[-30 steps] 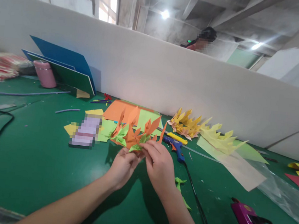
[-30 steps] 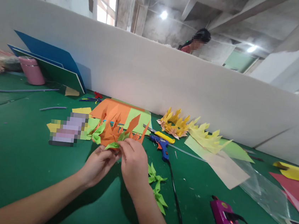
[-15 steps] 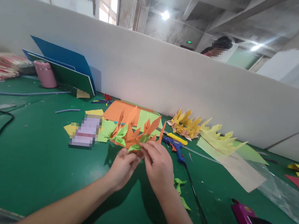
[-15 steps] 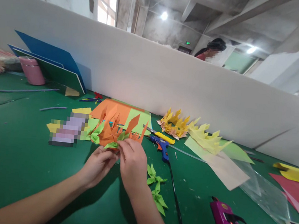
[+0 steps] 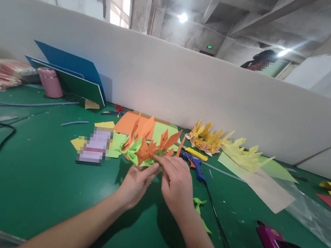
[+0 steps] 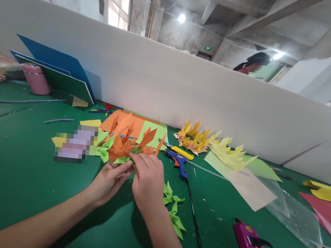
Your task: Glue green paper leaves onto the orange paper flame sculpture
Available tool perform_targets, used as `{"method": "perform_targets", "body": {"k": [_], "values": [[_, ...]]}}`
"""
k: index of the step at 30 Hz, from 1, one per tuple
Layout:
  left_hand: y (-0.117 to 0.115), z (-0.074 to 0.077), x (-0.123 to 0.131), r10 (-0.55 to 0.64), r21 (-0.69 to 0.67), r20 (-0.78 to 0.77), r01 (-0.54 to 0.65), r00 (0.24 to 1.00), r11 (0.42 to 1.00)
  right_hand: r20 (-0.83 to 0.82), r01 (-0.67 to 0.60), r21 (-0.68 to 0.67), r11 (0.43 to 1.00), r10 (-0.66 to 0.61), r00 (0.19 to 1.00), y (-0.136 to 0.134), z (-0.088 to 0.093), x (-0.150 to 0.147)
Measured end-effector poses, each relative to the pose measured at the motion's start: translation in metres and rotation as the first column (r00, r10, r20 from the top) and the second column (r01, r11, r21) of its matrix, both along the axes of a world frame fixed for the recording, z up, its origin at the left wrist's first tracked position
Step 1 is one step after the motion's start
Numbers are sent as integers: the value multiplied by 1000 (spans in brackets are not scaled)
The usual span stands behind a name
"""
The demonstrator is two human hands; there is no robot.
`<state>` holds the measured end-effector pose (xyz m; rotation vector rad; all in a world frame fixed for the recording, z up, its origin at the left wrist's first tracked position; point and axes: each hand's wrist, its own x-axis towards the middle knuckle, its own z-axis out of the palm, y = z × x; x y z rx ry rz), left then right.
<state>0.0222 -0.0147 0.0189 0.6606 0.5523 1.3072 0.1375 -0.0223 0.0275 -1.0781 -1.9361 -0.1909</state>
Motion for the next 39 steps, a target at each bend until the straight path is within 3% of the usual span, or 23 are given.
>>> {"method": "perform_targets", "body": {"k": [10, 16, 24, 27, 29, 31, 33, 35, 37, 39], "values": [[3, -3, 1, 46, 51, -53, -43, 998, 998, 86, 10, -36, 999, -7, 996, -2, -3, 4], [7, -2, 2, 155, -34, -32, -156, 987, 987, 62, -47, -121, 992, 55, 997, -2, 0, 4], [7, 1, 2, 144, -36, -7, -144, 990, 989, -69, -62, -136, 989, 53, 996, -2, 1, 0], [9, 2, 1, 134, -67, -12, -134, 991, 989, -218, -87, -109, 990, 61, 974, -2, 2, 4], [11, 3, 0, 131, -74, -6, -131, 991, 989, -332, -32, -68, 997, 8, 943, 2, 4, 14], [14, 3, -3, 142, -80, 19, -140, 990, 987, -387, 112, -68, 991, -129, 913, 9, 5, 32], [16, 4, -6, 142, -80, 48, -138, 989, 987, -336, 294, -169, 941, -335, 880, 18, 4, 54], [16, 4, -8, 132, -68, 63, -128, 989, 989, -155, 459, -314, 831, -522, 839, 25, 1, 77], [16, 5, -9, 119, -51, 68, -116, 991, 992, 75, 590, -453, 669, -630, 773, 29, -4, 97], [16, 5, -9, 106, -42, 59, -104, 993, 994, 265, 662, -574, 482, -656, 707, 31, -9, 112]]}}
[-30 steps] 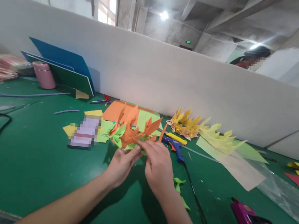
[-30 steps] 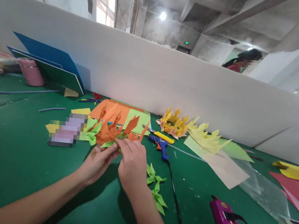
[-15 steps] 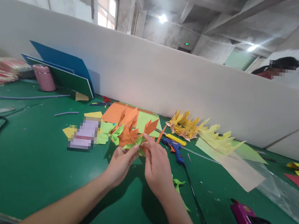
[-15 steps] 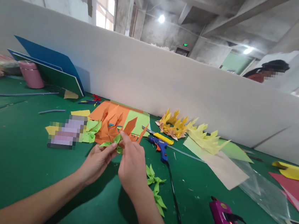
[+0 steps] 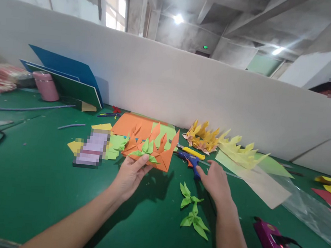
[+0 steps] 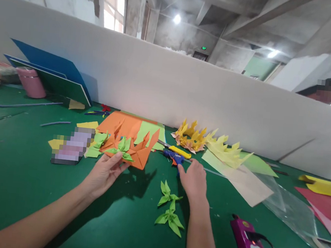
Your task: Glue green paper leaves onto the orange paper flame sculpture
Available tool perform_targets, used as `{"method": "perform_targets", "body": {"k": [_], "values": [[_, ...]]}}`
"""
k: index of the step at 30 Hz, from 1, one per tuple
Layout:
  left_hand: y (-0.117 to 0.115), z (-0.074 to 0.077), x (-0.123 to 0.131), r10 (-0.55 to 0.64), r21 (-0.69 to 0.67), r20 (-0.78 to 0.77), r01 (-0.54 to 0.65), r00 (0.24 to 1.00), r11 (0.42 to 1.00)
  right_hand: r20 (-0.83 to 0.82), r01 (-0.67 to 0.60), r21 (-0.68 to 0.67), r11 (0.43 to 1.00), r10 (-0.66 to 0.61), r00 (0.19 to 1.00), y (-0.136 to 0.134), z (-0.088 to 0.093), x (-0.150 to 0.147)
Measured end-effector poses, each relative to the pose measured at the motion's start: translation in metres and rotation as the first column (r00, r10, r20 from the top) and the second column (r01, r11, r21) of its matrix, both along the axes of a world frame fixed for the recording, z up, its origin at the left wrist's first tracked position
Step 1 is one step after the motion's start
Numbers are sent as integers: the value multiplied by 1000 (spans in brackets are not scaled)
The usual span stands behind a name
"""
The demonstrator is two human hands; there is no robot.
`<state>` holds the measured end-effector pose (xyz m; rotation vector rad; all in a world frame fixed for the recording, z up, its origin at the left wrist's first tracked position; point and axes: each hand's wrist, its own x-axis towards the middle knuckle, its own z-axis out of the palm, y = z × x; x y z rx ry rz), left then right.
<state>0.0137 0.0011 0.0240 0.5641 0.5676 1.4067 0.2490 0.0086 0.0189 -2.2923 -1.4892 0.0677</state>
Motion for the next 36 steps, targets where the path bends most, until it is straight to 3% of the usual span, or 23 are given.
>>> {"method": "perform_targets", "body": {"k": [2, 5, 16, 25, 30, 34, 36], "values": [[0, 0, 0, -17, -1, -25, 17, 1000, 1000, -13, 56, -163, 985, -59, 998, 1, -5, 9], [0, -1, 0, -23, -2, -46, 23, 999, 1000, -52, 76, -230, 970, -90, 995, 4, -11, 16], [0, -1, 0, -44, -11, -32, 44, 999, 999, -179, -28, -163, 986, -2, 984, 17, -30, 24], [0, -1, 1, -42, -78, 16, 43, 999, 996, -341, 25, -61, 998, -45, 939, 25, -31, 21], [0, -1, 0, -50, -89, 30, 52, 998, 995, -544, 61, 68, 996, -14, 839, 21, -27, 14], [1, -2, -2, -48, -85, 25, 50, 999, 995, -679, 66, 248, 967, 125, 724, 14, -15, 4], [1, -2, -3, -44, -82, 33, 47, 998, 996, -760, 120, 360, 925, 217, 612, 11, -8, 1]]}}
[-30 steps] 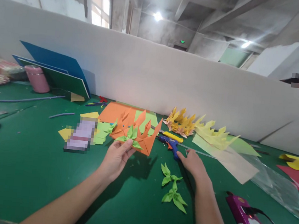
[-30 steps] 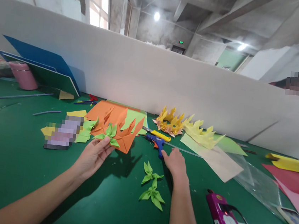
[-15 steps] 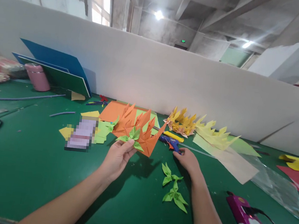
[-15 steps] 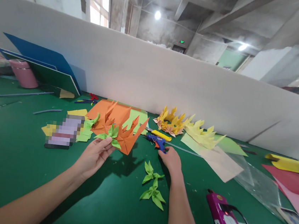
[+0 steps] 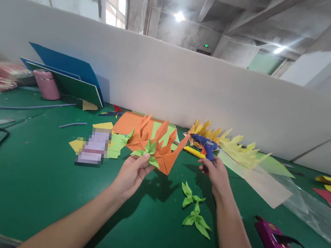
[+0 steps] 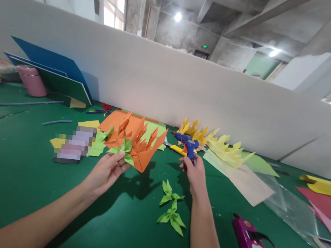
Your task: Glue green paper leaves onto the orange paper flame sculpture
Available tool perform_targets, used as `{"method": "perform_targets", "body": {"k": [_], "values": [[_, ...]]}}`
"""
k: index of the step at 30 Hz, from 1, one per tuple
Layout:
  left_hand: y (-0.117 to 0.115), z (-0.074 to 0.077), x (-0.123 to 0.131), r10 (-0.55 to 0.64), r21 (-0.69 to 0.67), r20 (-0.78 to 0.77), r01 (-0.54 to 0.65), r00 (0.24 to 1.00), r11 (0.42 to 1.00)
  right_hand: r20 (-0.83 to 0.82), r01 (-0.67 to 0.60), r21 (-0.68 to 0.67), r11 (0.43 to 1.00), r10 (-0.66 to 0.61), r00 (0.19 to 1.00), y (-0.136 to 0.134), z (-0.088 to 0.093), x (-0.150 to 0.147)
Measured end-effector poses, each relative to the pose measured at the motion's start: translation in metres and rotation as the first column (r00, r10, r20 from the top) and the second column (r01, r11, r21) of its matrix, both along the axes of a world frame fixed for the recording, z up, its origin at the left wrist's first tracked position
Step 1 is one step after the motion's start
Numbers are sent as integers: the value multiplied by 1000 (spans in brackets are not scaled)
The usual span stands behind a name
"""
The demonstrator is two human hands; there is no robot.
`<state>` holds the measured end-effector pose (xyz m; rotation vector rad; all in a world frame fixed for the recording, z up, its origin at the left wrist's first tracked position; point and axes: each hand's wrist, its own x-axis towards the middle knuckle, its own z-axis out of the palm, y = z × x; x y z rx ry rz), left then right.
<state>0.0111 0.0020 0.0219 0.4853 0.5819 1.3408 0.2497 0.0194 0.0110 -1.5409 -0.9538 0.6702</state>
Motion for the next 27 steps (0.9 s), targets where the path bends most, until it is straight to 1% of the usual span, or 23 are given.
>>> {"method": "perform_targets", "body": {"k": [1, 3, 4, 6, 8, 10, 13, 17, 19, 24, 27], "values": [[0, 0, 0, 6, 0, 5, -6, 1000, 1000, -114, 3, 72, 997, 5, 993, -2, 3, -1], [0, 0, -1, 16, -4, 16, -15, 1000, 1000, -340, 1, 181, 983, 62, 938, -6, 7, -4], [0, 1, -1, 14, -8, 19, -14, 1000, 1000, -417, -21, 208, 978, 108, 903, -9, 8, -6], [0, 1, 0, 9, -24, 26, -9, 1000, 1000, -482, -108, 210, 972, 199, 853, -16, 8, -11], [0, 2, 0, 12, -51, 36, -10, 999, 999, -511, -198, 192, 961, 270, 816, -23, 7, -18], [1, 2, 0, 27, -80, 59, -22, 998, 997, -537, -266, 167, 949, 314, 783, -27, 6, -27], [0, 4, 1, 18, -101, 86, -9, 996, 995, -579, -321, 139, 937, 340, 741, -28, 6, -38], [-2, 7, 4, -31, -115, 83, 41, 996, 993, -634, -315, 118, 942, 316, 706, -25, 7, -46], [-4, 7, 5, -54, -113, 81, 63, 995, 992, -640, -308, 144, 940, 326, 696, -25, 7, -46], [-5, 2, 6, -101, -96, 64, 107, 993, 990, -584, -276, 248, 929, 370, 722, -27, 7, -43], [-4, 1, 6, -92, -103, 63, 98, 994, 990, -568, -279, 275, 920, 389, 725, -28, 8, -43]]}}
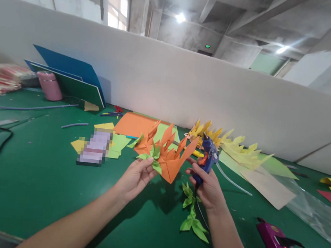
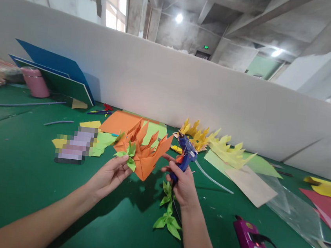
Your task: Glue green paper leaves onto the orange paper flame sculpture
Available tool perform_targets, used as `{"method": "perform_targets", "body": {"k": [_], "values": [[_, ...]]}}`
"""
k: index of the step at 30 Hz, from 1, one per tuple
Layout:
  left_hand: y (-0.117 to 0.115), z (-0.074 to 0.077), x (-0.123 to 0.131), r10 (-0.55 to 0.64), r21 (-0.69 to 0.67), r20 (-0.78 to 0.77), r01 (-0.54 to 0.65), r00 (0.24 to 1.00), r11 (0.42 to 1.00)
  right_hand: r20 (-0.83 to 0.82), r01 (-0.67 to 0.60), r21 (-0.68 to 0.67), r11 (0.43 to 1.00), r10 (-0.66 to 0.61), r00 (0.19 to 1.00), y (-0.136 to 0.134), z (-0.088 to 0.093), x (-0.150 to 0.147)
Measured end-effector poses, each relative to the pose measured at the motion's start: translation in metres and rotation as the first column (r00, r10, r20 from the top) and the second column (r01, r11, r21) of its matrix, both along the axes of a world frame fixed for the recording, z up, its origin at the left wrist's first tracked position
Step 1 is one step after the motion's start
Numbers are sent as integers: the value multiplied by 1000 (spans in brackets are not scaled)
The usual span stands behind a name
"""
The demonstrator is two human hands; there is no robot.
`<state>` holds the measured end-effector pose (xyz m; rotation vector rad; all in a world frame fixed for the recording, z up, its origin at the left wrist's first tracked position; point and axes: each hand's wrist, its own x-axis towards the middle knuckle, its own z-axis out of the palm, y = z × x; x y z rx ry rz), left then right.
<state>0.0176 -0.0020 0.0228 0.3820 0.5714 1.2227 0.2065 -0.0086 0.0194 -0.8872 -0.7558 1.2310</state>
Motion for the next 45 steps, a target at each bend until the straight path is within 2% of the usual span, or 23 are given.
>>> {"method": "perform_targets", "body": {"k": [9, 24, 34, 41, 45], "values": [[0, 1, 0, 23, -19, -4, -23, 1000, 1000, 24, 42, 30, 999, -43, 999, -1, 3, -2], [3, -5, 1, -38, -1, -20, 38, 999, 999, 22, 93, 14, 996, -94, 995, -1, 1, -1], [5, -8, 1, -51, 8, -67, 52, 996, 999, 17, 114, 2, 993, -114, 993, 2, -1, 1], [5, -10, 1, -81, -15, -166, 80, 983, 997, -1, 128, -21, 992, -128, 992, 1, -1, 0], [2, -12, 3, -103, 45, -169, 112, 980, 993, -8, 158, -32, 987, -158, 987, 1, 0, -2]]}}
